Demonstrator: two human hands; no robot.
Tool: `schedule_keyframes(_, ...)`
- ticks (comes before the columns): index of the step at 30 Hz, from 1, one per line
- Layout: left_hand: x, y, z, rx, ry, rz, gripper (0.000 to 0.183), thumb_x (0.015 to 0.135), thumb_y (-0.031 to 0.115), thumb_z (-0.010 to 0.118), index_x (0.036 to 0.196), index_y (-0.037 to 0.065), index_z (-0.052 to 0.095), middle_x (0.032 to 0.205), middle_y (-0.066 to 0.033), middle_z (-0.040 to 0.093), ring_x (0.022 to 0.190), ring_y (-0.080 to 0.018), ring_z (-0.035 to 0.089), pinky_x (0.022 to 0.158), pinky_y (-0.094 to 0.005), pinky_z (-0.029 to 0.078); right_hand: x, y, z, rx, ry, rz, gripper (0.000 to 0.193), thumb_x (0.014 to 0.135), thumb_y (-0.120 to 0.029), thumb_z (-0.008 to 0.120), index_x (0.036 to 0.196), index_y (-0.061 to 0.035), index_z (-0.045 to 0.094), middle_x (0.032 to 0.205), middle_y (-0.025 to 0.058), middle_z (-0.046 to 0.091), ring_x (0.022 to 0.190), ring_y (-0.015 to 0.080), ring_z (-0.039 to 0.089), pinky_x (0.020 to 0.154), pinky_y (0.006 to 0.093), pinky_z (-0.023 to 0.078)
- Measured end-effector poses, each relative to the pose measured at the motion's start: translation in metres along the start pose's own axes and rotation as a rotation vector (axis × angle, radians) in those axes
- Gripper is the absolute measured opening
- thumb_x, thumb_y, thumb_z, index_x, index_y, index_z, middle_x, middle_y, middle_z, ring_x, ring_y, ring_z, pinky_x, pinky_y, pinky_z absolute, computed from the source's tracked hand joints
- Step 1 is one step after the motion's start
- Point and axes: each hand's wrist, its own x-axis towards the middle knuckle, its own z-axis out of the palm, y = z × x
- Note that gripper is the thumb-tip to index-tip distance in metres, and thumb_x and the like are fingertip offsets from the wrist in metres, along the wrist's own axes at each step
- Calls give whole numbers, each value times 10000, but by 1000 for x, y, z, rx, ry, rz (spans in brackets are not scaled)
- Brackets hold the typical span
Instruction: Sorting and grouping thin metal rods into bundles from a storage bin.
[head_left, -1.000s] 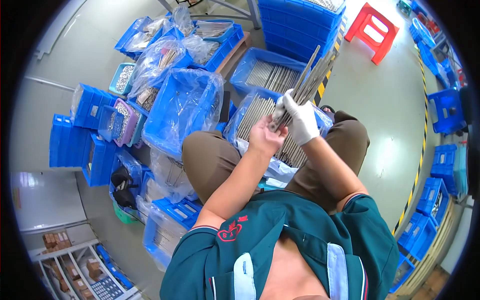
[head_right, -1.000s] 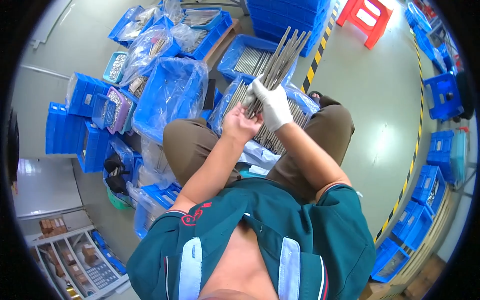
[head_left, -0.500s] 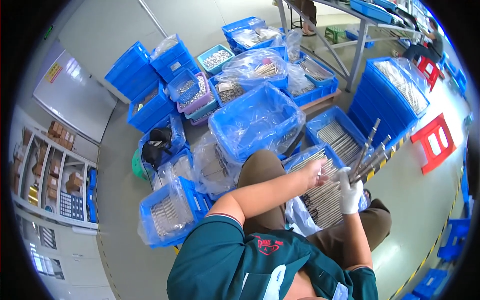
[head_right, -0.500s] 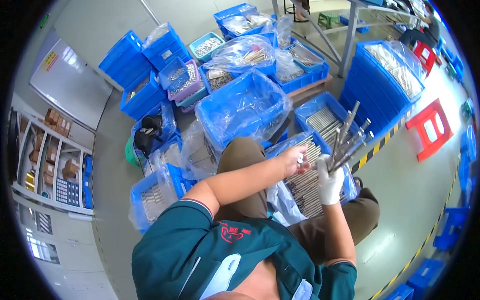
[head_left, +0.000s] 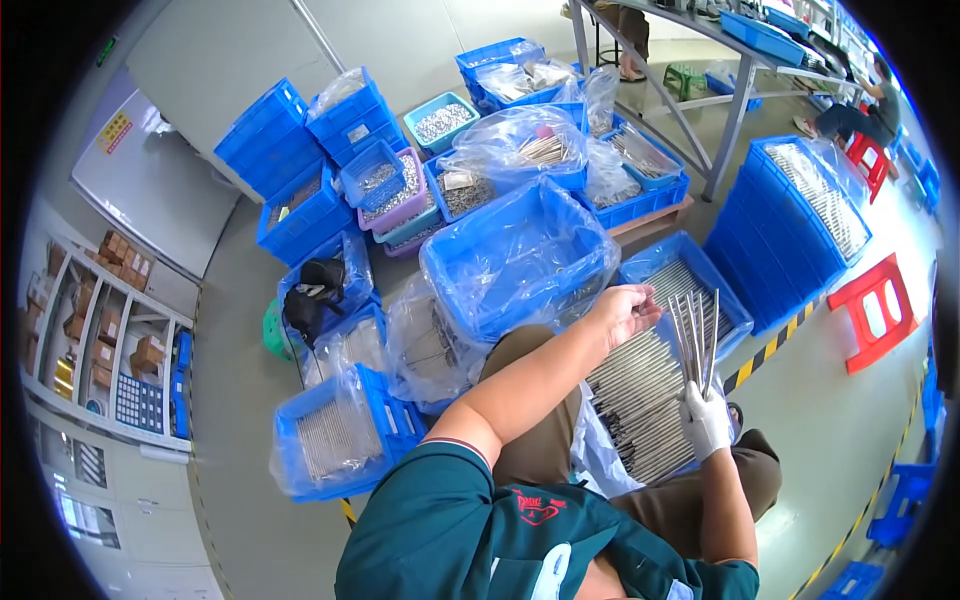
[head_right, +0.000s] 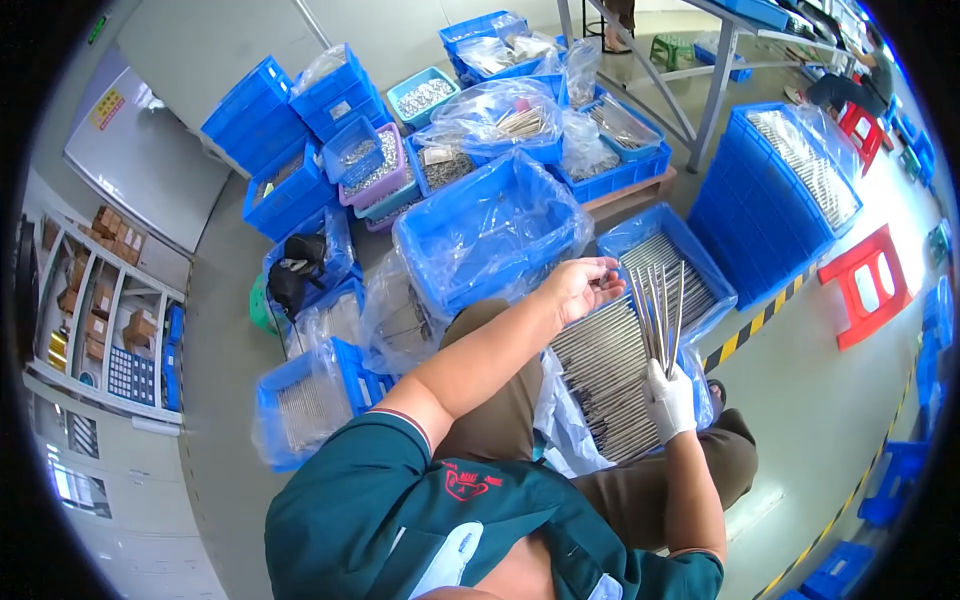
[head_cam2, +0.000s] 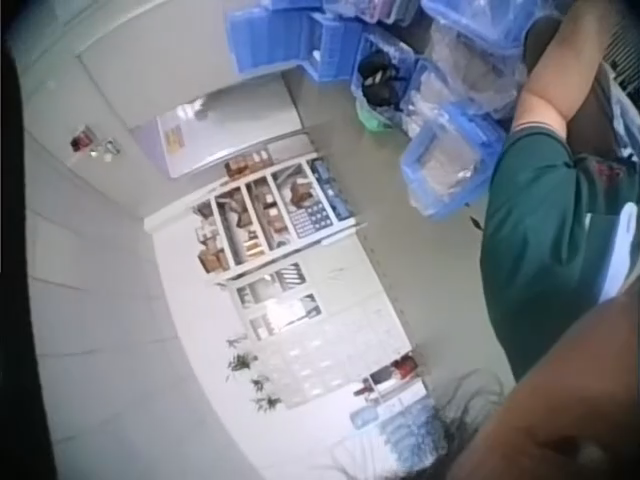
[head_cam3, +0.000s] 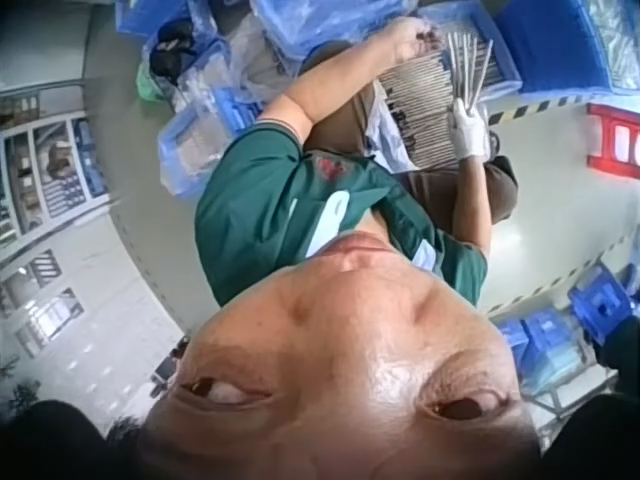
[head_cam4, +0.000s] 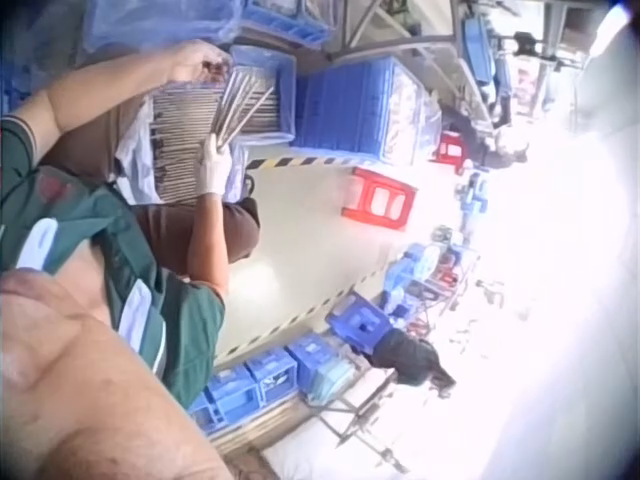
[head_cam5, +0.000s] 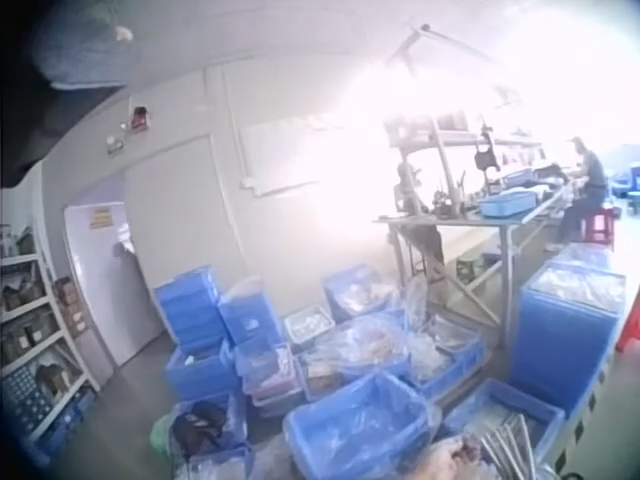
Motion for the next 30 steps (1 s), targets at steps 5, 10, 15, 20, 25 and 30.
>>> schedule_keyframes(5, -18, 5, 11, 39, -129, 29, 144, 919, 88, 493, 1008, -22, 518, 915, -145, 574, 858, -277, 628, 748, -372, 556, -7, -13, -11, 74, 44, -292, 130, 874, -163, 597, 877, -42, 547, 603, -28, 467, 489, 45, 411, 435, 186, 319)
schedule_keyframes(10, -38, 13, 25, 286, -212, 45, 277, 879, 369, 589, 890, 92, 599, 825, -32, 635, 741, -130, 632, 648, -275, 525, -10, -18, -3, 240, 189, -162, 90, 863, -109, 602, 825, -36, 566, 601, -26, 488, 433, 38, 389, 390, 178, 284)
schedule_keyframes(15, -35, 10, 23, 322, -262, 101, 257, 867, 332, 620, 939, 86, 620, 821, -46, 642, 624, -97, 580, 577, -221, 482, -13, -14, -5, -161, 231, -236, 134, 859, -93, 594, 969, -17, 581, 630, -45, 471, 489, 28, 407, 447, 183, 321)
schedule_keyframes(20, -29, 13, 22, 399, -244, 169, 261, 876, 273, 611, 962, 29, 642, 794, -57, 645, 630, -88, 562, 573, -217, 471, -21, -25, 0, -317, 295, -305, 155, 831, -128, 625, 950, -28, 627, 581, -44, 487, 480, 36, 400, 449, 216, 337)
schedule_keyframes(25, -34, 23, 23, 412, -287, 110, 270, 853, 257, 643, 964, 11, 643, 809, -56, 647, 651, -98, 576, 592, -224, 472, -13, -16, -5, -505, 265, -439, 251, 812, -201, 657, 988, -25, 630, 722, 145, 620, 620, 196, 596, 616, 310, 461)
schedule_keyframes(30, -37, 27, 22, 534, -262, 123, 269, 845, 244, 657, 988, 16, 642, 816, -41, 637, 682, -99, 572, 620, -232, 466, -19, -20, -5, -536, 276, -472, 251, 816, -209, 661, 968, -13, 625, 755, 147, 625, 672, 191, 600, 666, 303, 465)
